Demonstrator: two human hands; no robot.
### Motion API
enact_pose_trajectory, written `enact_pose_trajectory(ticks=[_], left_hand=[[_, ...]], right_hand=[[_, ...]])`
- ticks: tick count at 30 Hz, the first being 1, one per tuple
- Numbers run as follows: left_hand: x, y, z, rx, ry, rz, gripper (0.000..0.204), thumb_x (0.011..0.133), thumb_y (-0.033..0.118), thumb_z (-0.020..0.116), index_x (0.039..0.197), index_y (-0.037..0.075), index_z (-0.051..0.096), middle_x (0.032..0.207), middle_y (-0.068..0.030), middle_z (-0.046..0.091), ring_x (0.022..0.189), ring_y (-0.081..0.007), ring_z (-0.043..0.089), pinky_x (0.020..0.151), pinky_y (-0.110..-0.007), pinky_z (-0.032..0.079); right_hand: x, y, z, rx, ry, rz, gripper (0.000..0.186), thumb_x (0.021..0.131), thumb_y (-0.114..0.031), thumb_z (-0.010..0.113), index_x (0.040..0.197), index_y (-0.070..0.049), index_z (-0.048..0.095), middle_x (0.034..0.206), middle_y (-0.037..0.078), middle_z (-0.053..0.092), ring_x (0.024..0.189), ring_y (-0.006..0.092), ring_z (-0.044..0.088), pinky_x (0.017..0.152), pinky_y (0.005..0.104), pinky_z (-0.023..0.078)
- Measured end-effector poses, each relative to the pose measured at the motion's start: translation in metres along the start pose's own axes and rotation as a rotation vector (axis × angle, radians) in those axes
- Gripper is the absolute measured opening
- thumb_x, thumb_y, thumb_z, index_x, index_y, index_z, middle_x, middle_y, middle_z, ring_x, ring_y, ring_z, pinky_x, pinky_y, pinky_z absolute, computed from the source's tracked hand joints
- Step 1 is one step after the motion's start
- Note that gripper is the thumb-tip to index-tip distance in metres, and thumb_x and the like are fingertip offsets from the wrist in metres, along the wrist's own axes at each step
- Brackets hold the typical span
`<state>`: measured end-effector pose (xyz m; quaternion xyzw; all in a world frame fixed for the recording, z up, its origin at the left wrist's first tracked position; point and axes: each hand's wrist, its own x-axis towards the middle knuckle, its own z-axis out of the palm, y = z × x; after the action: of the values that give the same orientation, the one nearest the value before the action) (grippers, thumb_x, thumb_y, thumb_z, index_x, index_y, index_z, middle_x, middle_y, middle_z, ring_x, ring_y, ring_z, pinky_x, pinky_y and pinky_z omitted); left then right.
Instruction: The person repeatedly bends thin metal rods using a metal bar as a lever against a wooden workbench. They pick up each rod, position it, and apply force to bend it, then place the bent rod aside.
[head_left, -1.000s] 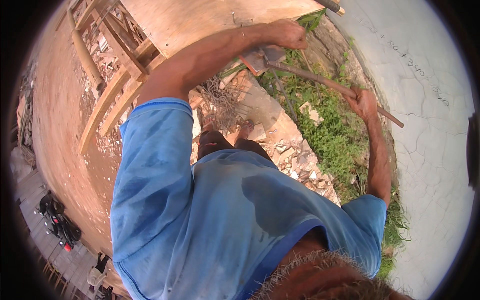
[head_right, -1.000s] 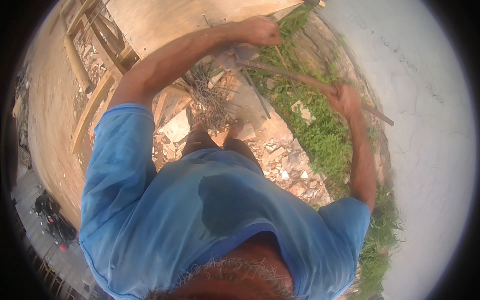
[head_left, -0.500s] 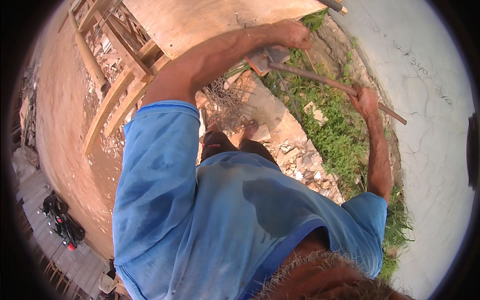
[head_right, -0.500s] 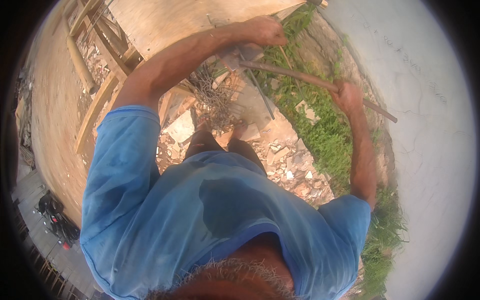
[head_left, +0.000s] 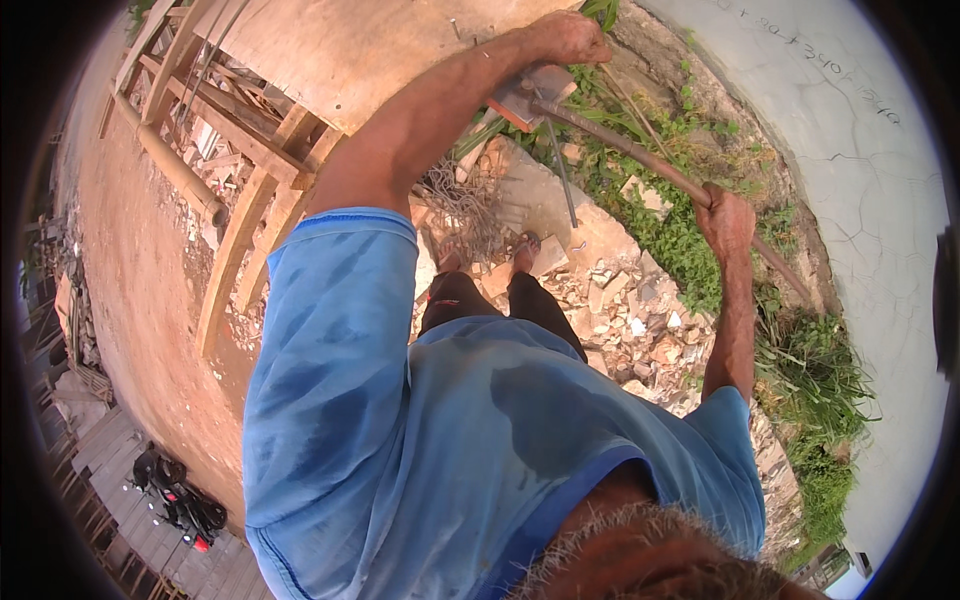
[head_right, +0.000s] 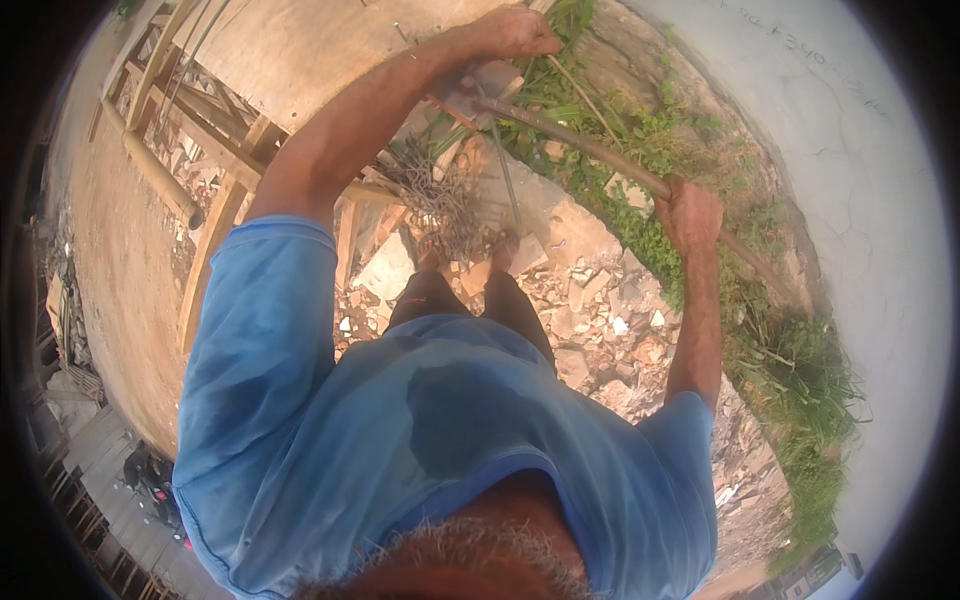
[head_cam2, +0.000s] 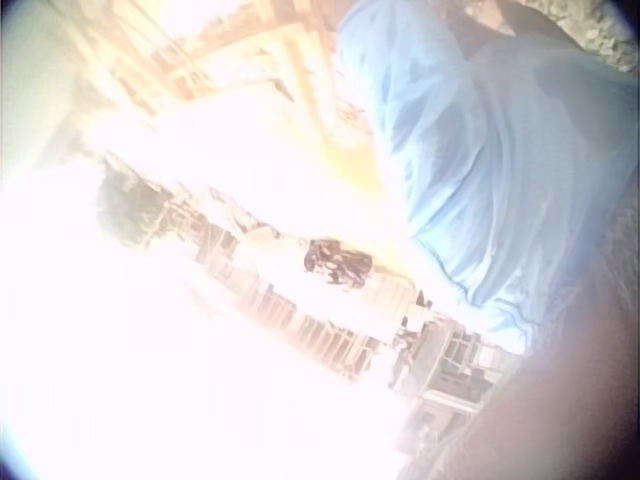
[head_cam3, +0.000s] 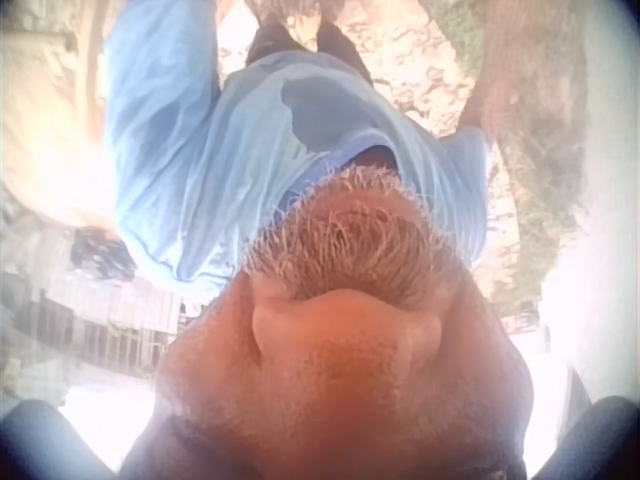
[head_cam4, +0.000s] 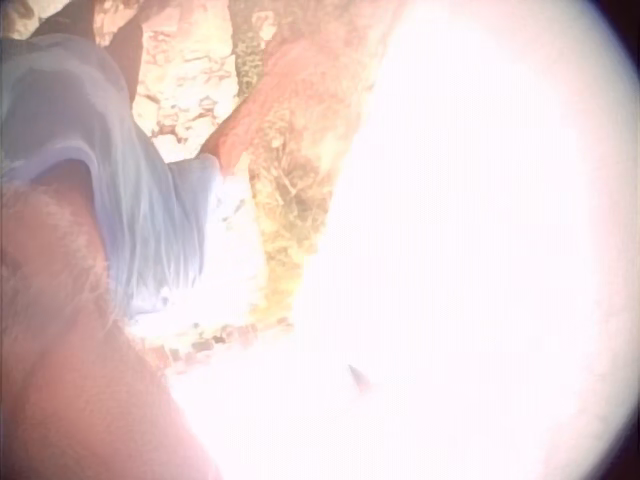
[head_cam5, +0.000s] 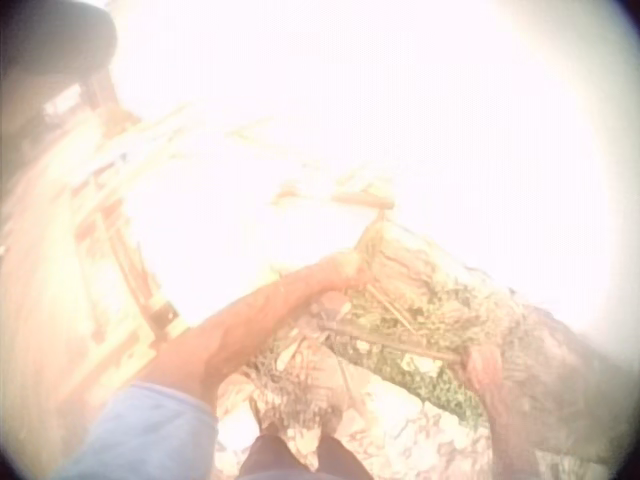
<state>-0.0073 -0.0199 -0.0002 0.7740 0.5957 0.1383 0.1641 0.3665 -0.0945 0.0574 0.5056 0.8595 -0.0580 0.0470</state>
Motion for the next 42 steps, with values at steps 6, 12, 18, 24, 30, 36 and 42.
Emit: enact_pose_trajectory(ticks=[6, 12, 18, 24, 30, 36, 42], left_hand=[[0.008, -0.017, 0.015, -0.229, 0.056, 0.052, 0.044, 0.087, 0.042, 0.062, 0.09, -0.001, 0.072, 0.083, -0.0206, 0.069, 0.078, -0.0313, 0.066, 0.071, -0.046, 0.05], [0.009, -0.018, 0.031, -0.388, 0.306, 0.054, 0.041, 0.088, 0.041, 0.063, 0.095, 0.002, 0.073, 0.088, -0.0181, 0.071, 0.082, -0.0304, 0.066, 0.075, -0.046, 0.051], [0.019, -0.021, 0.021, -0.245, -0.013, 0.041, 0.047, 0.091, 0.044, 0.063, 0.117, 0.005, 0.068, 0.116, -0.0183, 0.067, 0.11, -0.0298, 0.061, 0.09, -0.044, 0.05], [0.022, -0.025, 0.037, -0.32, 0.104, 0.047, 0.056, 0.09, 0.046, 0.064, 0.132, 0.008, 0.058, 0.135, -0.0174, 0.055, 0.126, -0.0307, 0.049, 0.097, -0.046, 0.046], [0.04, -0.033, 0.047, -0.271, 0.076, 0.028, 0.065, 0.09, 0.049, 0.064, 0.14, 0.009, 0.05, 0.145, -0.0163, 0.045, 0.135, -0.0313, 0.039, 0.106, -0.047, 0.039], [0.05, -0.043, 0.058, -0.229, 0.064, 0.03, 0.075, 0.089, 0.053, 0.064, 0.147, 0.01, 0.043, 0.156, -0.0152, 0.035, 0.144, -0.0318, 0.03, 0.115, -0.047, 0.032], [0.051, -0.042, 0.051, -0.31, 0.041, 0.087, 0.072, 0.091, 0.053, 0.061, 0.145, 0.008, 0.046, 0.152, -0.0176, 0.04, 0.142, -0.0322, 0.032, 0.117, -0.041, 0.026]], right_hand=[[-0.1, -0.073, 0.021, 0.077, 0.004, 0.272, 0.034, 0.088, -0.041, 0.067, 0.098, -0.01, 0.073, 0.065, 0.015, 0.066, 0.06, 0.0308, 0.066, 0.061, 0.0445, 0.053], [-0.081, -0.025, -0.026, 0.437, -0.245, 0.074, 0.073, 0.092, -0.072, 0.042, 0.098, -0.004, 0.069, 0.062, 0.009, 0.061, 0.06, 0.026, 0.063, 0.055, 0.046, 0.05], [-0.077, -0.03, -0.06, 0.243, -0.284, 0.117, 0.078, 0.09, -0.076, 0.038, 0.089, -0.005, 0.07, 0.055, -0.001, 0.042, 0.051, 0.0169, 0.047, 0.049, 0.0443, 0.045], [-0.095, -0.05, -0.062, 0.162, -0.144, 0.148, 0.077, 0.091, -0.075, 0.036, 0.084, -0.006, 0.069, 0.052, 0.002, 0.043, 0.048, 0.0191, 0.048, 0.048, 0.0427, 0.045], [-0.115, -0.074, -0.043, 0.134, -0.071, 0.24, 0.076, 0.094, -0.072, 0.038, 0.093, -0.003, 0.072, 0.054, 0.008, 0.053, 0.052, 0.0253, 0.057, 0.052, 0.0441, 0.047], [-0.157, -0.137, -0.008, 0.232, 0.005, 0.463, 0.076, 0.092, -0.073, 0.04, 0.092, -0.004, 0.073, 0.057, 0.011, 0.059, 0.055, 0.0282, 0.061, 0.055, 0.0447, 0.049], [-0.166, -0.157, 0.019, 0.373, 0.01, 0.568, 0.081, 0.09, -0.077, 0.039, 0.089, -0.003, 0.072, 0.057, 0.012, 0.058, 0.054, 0.0288, 0.058, 0.056, 0.0455, 0.047]])
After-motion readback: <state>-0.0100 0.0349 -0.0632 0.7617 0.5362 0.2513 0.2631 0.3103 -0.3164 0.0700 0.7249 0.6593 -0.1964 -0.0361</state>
